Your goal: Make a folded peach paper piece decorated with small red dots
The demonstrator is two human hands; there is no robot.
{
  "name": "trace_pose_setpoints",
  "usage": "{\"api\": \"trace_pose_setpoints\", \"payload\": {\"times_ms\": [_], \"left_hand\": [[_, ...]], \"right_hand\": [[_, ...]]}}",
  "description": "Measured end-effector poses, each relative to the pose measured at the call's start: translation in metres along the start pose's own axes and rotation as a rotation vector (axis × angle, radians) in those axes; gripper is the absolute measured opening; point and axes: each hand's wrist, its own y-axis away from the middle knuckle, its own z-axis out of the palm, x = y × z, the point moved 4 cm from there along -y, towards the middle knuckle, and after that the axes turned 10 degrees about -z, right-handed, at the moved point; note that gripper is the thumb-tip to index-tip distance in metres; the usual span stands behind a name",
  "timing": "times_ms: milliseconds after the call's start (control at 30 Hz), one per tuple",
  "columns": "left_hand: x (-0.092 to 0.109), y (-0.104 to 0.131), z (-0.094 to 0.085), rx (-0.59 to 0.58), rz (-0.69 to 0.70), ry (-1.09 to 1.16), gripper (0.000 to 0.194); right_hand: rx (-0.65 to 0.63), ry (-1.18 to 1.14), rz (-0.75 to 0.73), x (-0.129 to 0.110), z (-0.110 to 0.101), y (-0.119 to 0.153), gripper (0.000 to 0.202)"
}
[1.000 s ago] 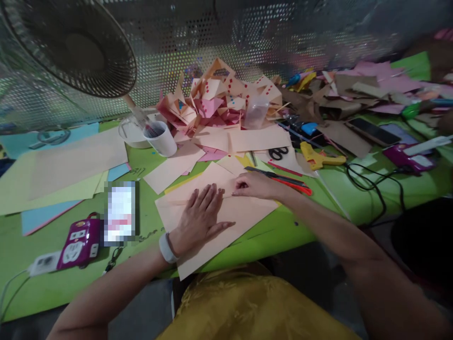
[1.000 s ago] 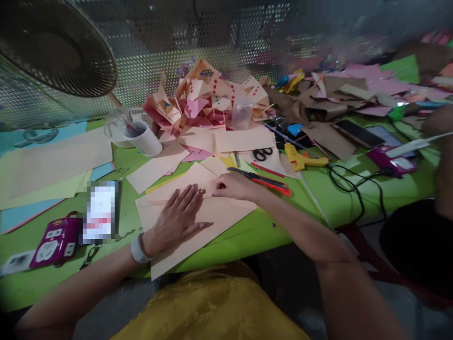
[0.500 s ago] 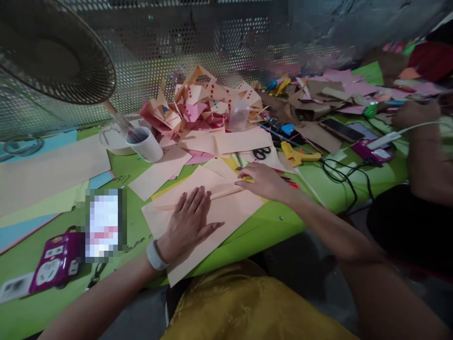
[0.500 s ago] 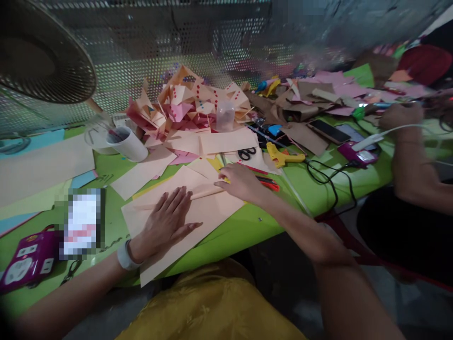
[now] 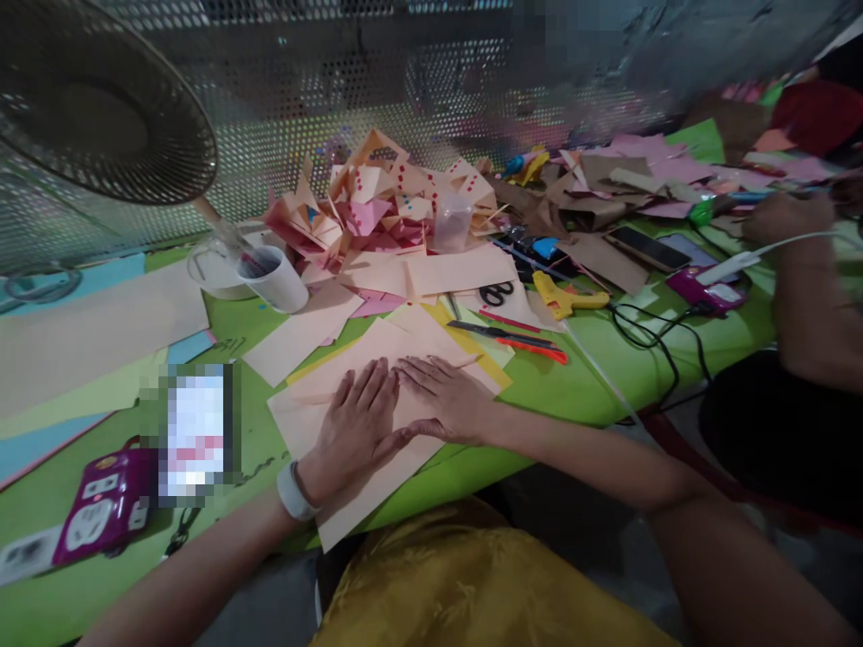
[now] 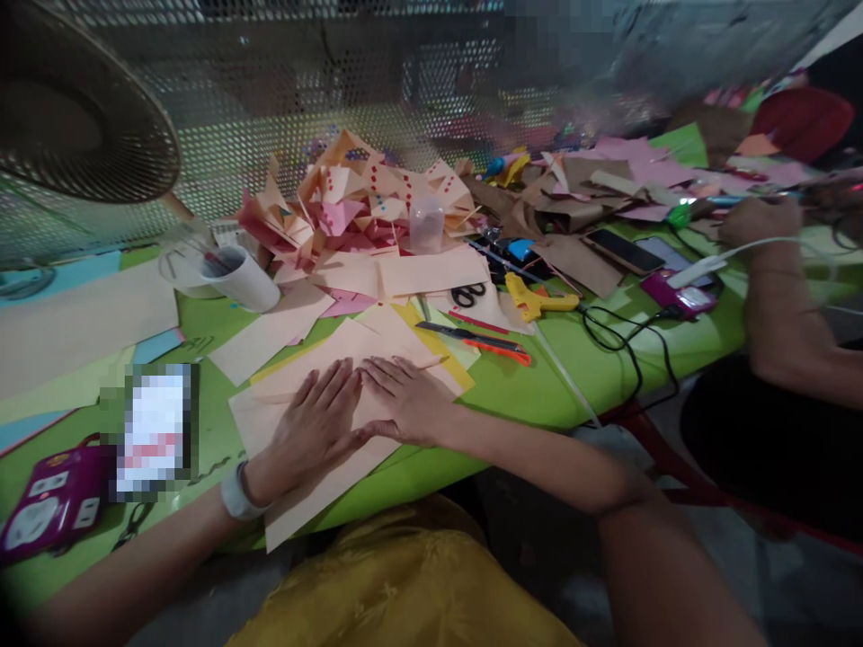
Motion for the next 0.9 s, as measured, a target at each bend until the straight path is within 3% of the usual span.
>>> {"api": "trace_pose_setpoints", "payload": {"times_ms": [533, 900], "left_hand": [[0.0, 0.005, -0.001, -0.095, -0.139, 0.017, 0.091], [-0.012, 0.025, -0.008, -0.06, -0.243, -0.059, 0.099]], "right_hand": [[0.031, 0.067, -0.042, -0.003, 0.009, 0.004, 0.08], [0.04, 0.047, -0.024, -0.003, 0.007, 0.003, 0.08]]}}
